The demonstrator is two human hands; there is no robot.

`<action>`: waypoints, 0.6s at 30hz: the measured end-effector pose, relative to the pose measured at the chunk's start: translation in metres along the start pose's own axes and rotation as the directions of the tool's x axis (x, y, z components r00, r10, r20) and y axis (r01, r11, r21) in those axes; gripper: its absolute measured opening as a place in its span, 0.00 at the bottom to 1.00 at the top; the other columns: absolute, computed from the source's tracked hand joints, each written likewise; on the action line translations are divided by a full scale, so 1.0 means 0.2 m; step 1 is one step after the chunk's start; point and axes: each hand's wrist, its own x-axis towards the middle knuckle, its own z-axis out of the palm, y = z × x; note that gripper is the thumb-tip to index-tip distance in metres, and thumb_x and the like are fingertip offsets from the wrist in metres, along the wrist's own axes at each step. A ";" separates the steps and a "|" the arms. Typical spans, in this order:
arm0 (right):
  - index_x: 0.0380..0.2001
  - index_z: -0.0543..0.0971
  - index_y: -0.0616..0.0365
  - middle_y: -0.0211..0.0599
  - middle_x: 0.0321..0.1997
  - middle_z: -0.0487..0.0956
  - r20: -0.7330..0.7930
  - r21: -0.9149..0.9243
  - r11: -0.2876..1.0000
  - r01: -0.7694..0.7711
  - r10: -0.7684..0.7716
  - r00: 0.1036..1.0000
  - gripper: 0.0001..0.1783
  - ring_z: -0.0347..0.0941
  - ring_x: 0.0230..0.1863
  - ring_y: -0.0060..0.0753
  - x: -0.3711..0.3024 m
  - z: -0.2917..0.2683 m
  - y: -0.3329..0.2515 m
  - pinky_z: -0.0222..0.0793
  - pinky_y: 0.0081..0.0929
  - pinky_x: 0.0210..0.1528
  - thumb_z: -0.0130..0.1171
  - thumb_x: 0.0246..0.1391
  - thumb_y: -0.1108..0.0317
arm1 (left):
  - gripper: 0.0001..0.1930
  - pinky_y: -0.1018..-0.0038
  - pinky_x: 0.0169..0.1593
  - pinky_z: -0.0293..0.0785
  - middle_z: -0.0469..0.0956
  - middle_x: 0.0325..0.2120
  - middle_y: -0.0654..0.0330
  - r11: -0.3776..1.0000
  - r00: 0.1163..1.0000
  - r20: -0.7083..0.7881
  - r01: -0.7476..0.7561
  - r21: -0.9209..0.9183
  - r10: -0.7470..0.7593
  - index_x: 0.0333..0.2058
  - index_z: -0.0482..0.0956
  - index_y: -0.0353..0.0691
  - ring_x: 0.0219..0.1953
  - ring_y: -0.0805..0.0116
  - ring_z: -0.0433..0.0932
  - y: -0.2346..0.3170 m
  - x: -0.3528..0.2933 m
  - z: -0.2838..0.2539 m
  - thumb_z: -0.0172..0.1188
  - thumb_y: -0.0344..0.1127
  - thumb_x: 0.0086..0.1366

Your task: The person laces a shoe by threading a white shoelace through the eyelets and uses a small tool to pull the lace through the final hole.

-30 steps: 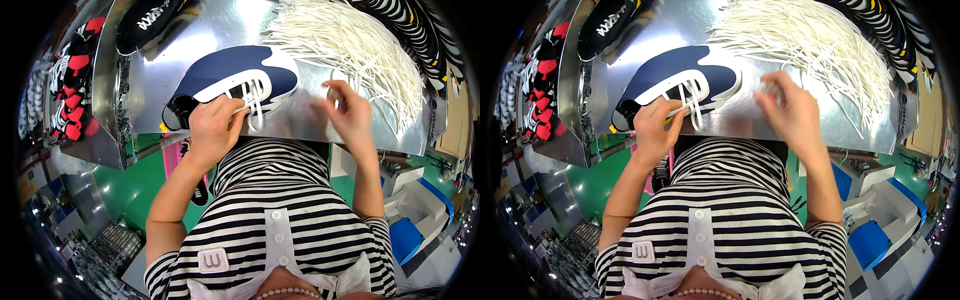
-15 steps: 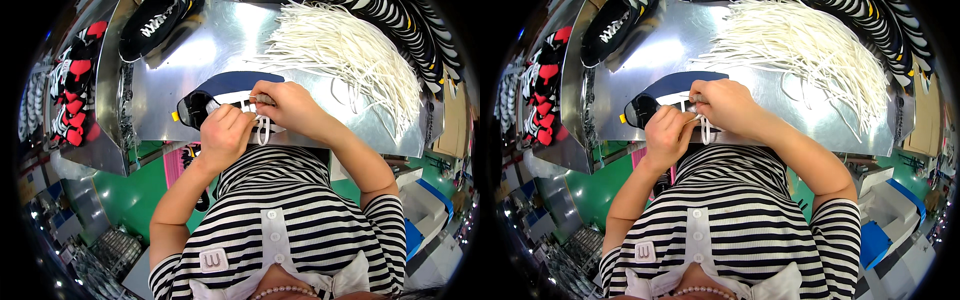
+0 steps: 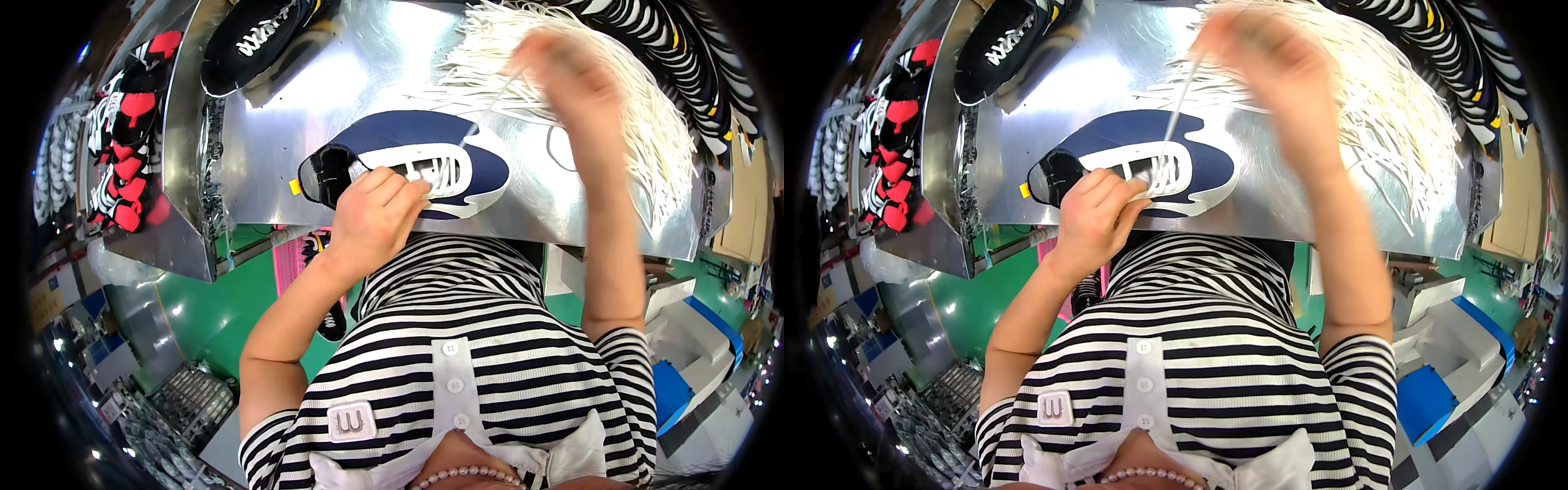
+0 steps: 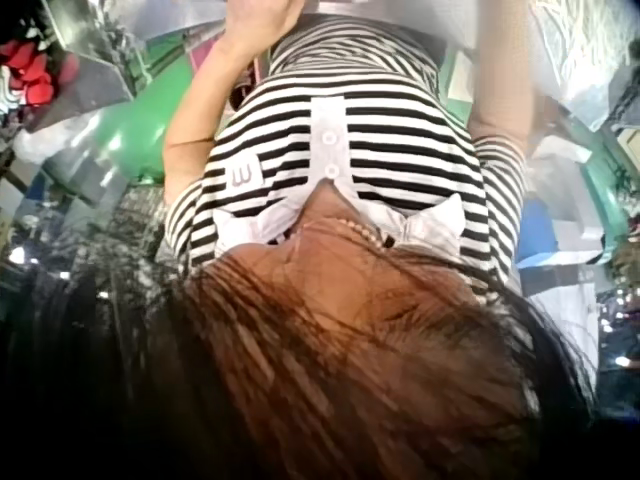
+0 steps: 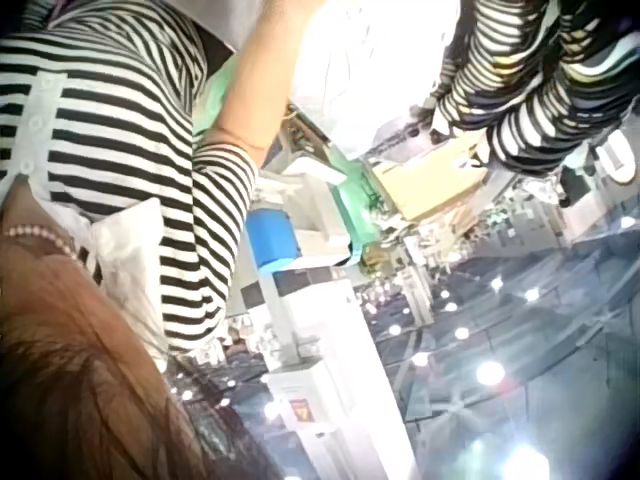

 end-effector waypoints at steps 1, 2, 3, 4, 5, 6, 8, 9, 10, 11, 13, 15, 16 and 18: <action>0.45 0.80 0.59 0.28 0.39 0.81 0.111 -0.022 0.993 -0.114 0.116 0.987 0.11 0.76 0.39 0.16 -0.12 0.12 0.13 0.71 0.16 0.45 0.62 0.59 0.70 | 0.16 0.65 0.32 0.70 0.75 0.23 0.58 0.999 0.999 0.001 0.038 -0.011 -0.038 0.40 0.77 0.37 0.28 0.56 0.74 0.02 0.02 -0.02 0.70 0.26 0.52; 0.44 0.80 0.60 0.27 0.38 0.80 0.210 0.033 0.975 -0.220 0.208 0.955 0.11 0.75 0.38 0.15 -0.19 0.16 0.23 0.71 0.15 0.44 0.64 0.57 0.72 | 0.18 0.64 0.32 0.71 0.75 0.23 0.57 0.997 0.997 0.007 0.078 -0.021 -0.078 0.42 0.76 0.37 0.29 0.56 0.75 0.03 0.02 -0.04 0.70 0.26 0.52; 0.43 0.80 0.60 0.26 0.37 0.80 0.226 0.066 0.950 -0.305 0.283 0.932 0.11 0.74 0.39 0.14 -0.22 0.18 0.28 0.71 0.16 0.44 0.64 0.56 0.73 | 0.25 0.63 0.36 0.73 0.78 0.27 0.54 0.994 0.993 0.051 0.106 0.010 -0.106 0.53 0.71 0.35 0.32 0.53 0.78 0.02 0.02 -0.04 0.67 0.33 0.58; 0.42 0.79 0.60 0.25 0.36 0.80 0.244 0.098 0.916 -0.388 0.356 0.902 0.10 0.73 0.40 0.13 -0.24 0.19 0.30 0.71 0.17 0.44 0.65 0.55 0.74 | 0.27 0.62 0.37 0.74 0.80 0.29 0.51 0.969 0.968 0.065 0.244 -0.043 -0.241 0.56 0.68 0.34 0.32 0.52 0.79 0.03 0.02 -0.05 0.66 0.35 0.60; 0.42 0.79 0.60 0.25 0.36 0.80 0.266 0.084 0.914 -0.397 0.363 0.893 0.11 0.73 0.40 0.13 -0.25 0.20 0.31 0.71 0.17 0.44 0.65 0.55 0.74 | 0.29 0.62 0.38 0.75 0.81 0.30 0.49 0.921 0.925 0.085 0.377 -0.094 -0.370 0.58 0.65 0.33 0.33 0.50 0.80 0.06 0.03 -0.07 0.65 0.36 0.62; 0.42 0.79 0.60 0.25 0.36 0.80 0.291 0.067 0.915 -0.398 0.364 0.885 0.11 0.73 0.40 0.13 -0.24 0.21 0.30 0.70 0.17 0.43 0.64 0.55 0.75 | 0.31 0.62 0.38 0.75 0.82 0.32 0.47 0.855 0.866 0.103 0.499 -0.142 -0.489 0.60 0.62 0.33 0.34 0.49 0.81 0.08 0.04 -0.08 0.64 0.38 0.64; 0.42 0.79 0.60 0.25 0.36 0.80 0.374 0.075 0.883 -0.464 0.407 0.834 0.11 0.74 0.40 0.13 -0.21 0.21 0.26 0.70 0.17 0.43 0.64 0.55 0.75 | 0.36 0.61 0.40 0.76 0.83 0.34 0.43 0.763 0.790 0.173 0.614 -0.202 -0.589 0.66 0.51 0.31 0.35 0.45 0.82 0.05 0.06 -0.11 0.57 0.46 0.69; 0.42 0.79 0.60 0.25 0.36 0.80 0.438 0.089 0.844 -0.529 0.444 0.782 0.11 0.74 0.40 0.14 -0.19 0.20 0.21 0.70 0.17 0.43 0.64 0.54 0.76 | 0.37 0.60 0.40 0.76 0.82 0.33 0.43 0.726 0.754 0.179 0.657 -0.204 -0.632 0.66 0.50 0.31 0.35 0.44 0.82 0.04 0.07 -0.11 0.56 0.47 0.70; 0.42 0.79 0.61 0.25 0.36 0.80 0.495 0.093 0.799 -0.594 0.481 0.724 0.11 0.74 0.39 0.14 -0.17 0.19 0.16 0.70 0.17 0.44 0.63 0.54 0.76 | 0.37 0.60 0.40 0.75 0.82 0.32 0.43 0.685 0.716 0.189 0.698 -0.210 -0.672 0.67 0.50 0.31 0.35 0.43 0.82 0.03 0.07 -0.11 0.54 0.49 0.71; 0.35 0.78 0.60 0.26 0.32 0.78 0.580 0.210 0.778 -0.592 0.388 0.716 0.08 0.71 0.34 0.14 -0.18 0.19 0.11 0.65 0.12 0.36 0.65 0.51 0.75 | 0.37 0.57 0.40 0.74 0.80 0.29 0.41 0.655 0.682 0.225 0.731 -0.191 -0.696 0.67 0.50 0.30 0.34 0.39 0.80 0.03 0.09 -0.12 0.50 0.52 0.72; 0.35 0.78 0.61 0.25 0.31 0.77 0.670 0.142 0.830 -0.540 0.321 0.669 0.07 0.70 0.34 0.15 -0.17 0.17 0.08 0.65 0.13 0.36 0.64 0.52 0.75 | 0.37 0.56 0.39 0.73 0.79 0.28 0.39 0.657 0.677 0.214 0.736 -0.166 -0.704 0.67 0.50 0.30 0.33 0.38 0.80 0.01 0.08 -0.11 0.49 0.53 0.72; 0.41 0.79 0.62 0.27 0.37 0.79 0.618 0.047 0.864 -0.502 0.370 0.694 0.10 0.73 0.40 0.16 -0.14 0.20 0.15 0.69 0.17 0.45 0.62 0.55 0.74 | 0.37 0.56 0.42 0.72 0.78 0.29 0.37 0.648 0.666 0.208 0.746 -0.155 -0.716 0.66 0.53 0.32 0.36 0.39 0.79 -0.01 0.06 -0.08 0.50 0.54 0.71; 0.41 0.79 0.61 0.26 0.35 0.79 0.499 -0.046 0.894 -0.445 0.407 0.765 0.09 0.73 0.39 0.16 -0.13 0.24 0.21 0.69 0.17 0.43 0.62 0.55 0.74 | 0.36 0.56 0.44 0.72 0.78 0.30 0.38 0.686 0.706 0.162 0.708 -0.168 -0.689 0.66 0.54 0.32 0.38 0.40 0.78 -0.01 0.05 -0.07 0.51 0.54 0.71; 0.40 0.80 0.59 0.27 0.33 0.80 0.355 -0.140 0.925 -0.355 0.381 0.854 0.09 0.74 0.36 0.15 -0.13 0.31 0.32 0.69 0.17 0.39 0.62 0.55 0.73 | 0.35 0.57 0.46 0.71 0.78 0.33 0.38 0.751 0.769 0.059 0.635 -0.181 -0.637 0.65 0.58 0.33 0.41 0.41 0.77 -0.04 0.03 -0.05 0.52 0.53 0.71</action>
